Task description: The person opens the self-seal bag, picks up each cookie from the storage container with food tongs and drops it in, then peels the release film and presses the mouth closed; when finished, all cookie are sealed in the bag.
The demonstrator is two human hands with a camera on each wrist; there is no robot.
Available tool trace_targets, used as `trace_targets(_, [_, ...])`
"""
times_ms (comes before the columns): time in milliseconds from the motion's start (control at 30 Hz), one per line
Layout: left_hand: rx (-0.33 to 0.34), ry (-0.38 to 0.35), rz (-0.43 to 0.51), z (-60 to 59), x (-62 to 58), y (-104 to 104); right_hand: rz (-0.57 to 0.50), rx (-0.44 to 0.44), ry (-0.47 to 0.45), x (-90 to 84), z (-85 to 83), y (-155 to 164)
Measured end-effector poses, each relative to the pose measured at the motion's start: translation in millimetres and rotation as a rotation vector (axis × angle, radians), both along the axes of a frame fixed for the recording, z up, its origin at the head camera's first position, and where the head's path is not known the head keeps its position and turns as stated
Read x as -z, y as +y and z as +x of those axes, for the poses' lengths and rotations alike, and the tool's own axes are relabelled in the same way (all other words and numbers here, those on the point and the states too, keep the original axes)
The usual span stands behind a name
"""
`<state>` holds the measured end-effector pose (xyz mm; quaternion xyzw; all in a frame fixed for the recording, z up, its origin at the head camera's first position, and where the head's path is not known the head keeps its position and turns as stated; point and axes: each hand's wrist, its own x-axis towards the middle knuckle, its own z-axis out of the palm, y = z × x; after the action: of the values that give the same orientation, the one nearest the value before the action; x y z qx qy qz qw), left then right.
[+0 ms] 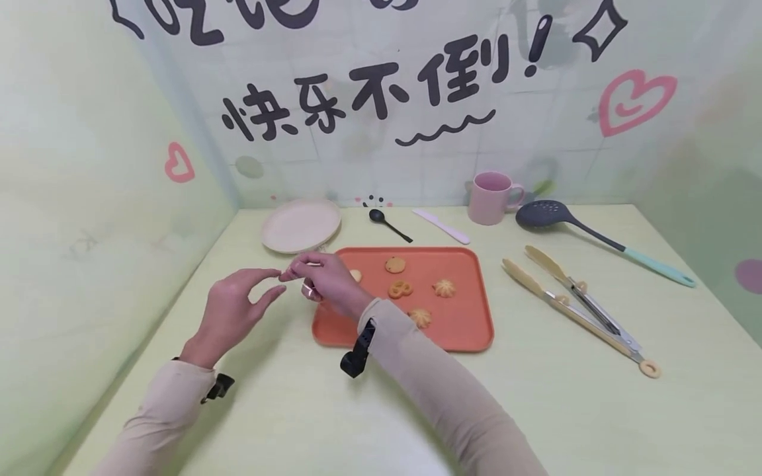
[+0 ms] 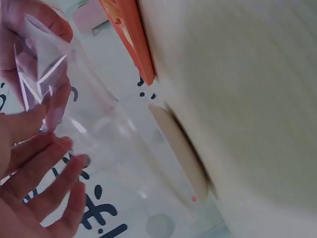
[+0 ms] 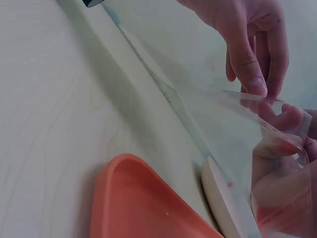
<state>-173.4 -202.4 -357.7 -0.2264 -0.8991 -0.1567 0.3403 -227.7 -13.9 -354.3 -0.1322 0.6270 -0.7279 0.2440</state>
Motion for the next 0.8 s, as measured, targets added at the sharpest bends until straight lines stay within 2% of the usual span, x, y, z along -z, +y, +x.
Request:
trace_targets(167, [0.03, 0.066, 0.035, -6.1, -0.3, -3.8, -0.077, -0.025, -0.097, 3.2, -2.6, -2.7])
trace_targets(233, [0.028, 0.105, 0.022, -7.0, -0.1, -6.0, -0.062, -0.032, -0.094, 4.5, -2.7, -2.7])
trace_targets(333, [0.011, 0.131, 0.013, -7.9, -1.0, -10.8, 0.0, -0.043, -0.031, 4.3, -1.9, -1.2])
trace_targets(433, [-0.004, 0.118, 0.037, -8.5, -3.3, -15.3, 0.129, -0.052, 0.107, 2.5, -0.1, 2.2])
trace_targets(533, [0.007, 0.095, 0.081, -9.6, -5.9, -19.2, 0.345, -0.096, 0.318, 0.8, 1.1, 5.9])
trace_targets(633, [0.031, 0.081, 0.119, -10.4, -6.8, -22.5, 0.56, -0.185, 0.508, 0.9, 1.4, 10.0])
trace_targets(733, [0.043, 0.069, 0.14, -11.3, -6.7, -25.2, 0.709, -0.257, 0.614, 3.7, 0.0, 13.5])
trace_targets(800, [0.041, 0.057, 0.15, -12.2, -6.3, -27.1, 0.758, -0.283, 0.656, 6.4, -1.6, 15.8])
